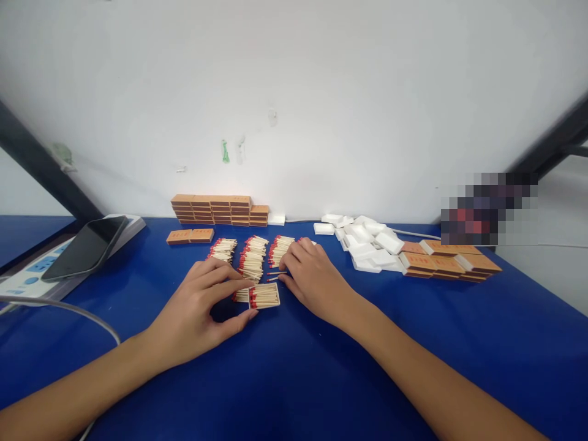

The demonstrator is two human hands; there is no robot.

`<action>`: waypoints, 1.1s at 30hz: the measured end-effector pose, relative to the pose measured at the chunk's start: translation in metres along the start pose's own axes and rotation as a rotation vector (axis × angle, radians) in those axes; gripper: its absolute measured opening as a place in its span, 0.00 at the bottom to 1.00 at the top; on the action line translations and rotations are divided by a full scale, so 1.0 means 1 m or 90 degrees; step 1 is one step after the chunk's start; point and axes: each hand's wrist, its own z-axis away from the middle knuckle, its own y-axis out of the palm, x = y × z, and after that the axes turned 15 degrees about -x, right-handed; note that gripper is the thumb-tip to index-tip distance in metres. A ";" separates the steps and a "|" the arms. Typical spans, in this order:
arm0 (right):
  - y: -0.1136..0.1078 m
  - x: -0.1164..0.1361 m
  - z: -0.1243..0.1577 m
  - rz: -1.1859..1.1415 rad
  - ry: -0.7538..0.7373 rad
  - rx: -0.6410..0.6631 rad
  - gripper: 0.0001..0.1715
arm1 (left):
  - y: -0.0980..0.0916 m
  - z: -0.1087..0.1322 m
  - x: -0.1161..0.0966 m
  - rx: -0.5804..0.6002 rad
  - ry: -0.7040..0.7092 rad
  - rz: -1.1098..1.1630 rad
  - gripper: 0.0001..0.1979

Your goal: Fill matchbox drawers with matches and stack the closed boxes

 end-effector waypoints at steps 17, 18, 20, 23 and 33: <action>-0.031 0.024 -0.008 -0.074 -0.008 -0.014 0.08 | -0.001 0.000 0.002 -0.026 -0.024 -0.052 0.13; -0.030 0.027 -0.008 -0.059 -0.028 -0.014 0.08 | -0.001 0.000 0.002 -0.025 -0.024 -0.050 0.13; -0.026 0.030 -0.006 -0.043 -0.055 -0.013 0.08 | -0.001 -0.001 0.002 -0.019 -0.023 -0.049 0.13; -0.024 0.030 -0.005 -0.071 -0.055 -0.013 0.08 | -0.001 -0.001 0.003 -0.018 -0.017 -0.048 0.13; -0.009 -0.004 0.000 -0.068 0.058 -0.070 0.10 | 0.000 0.001 -0.002 0.014 0.007 0.013 0.15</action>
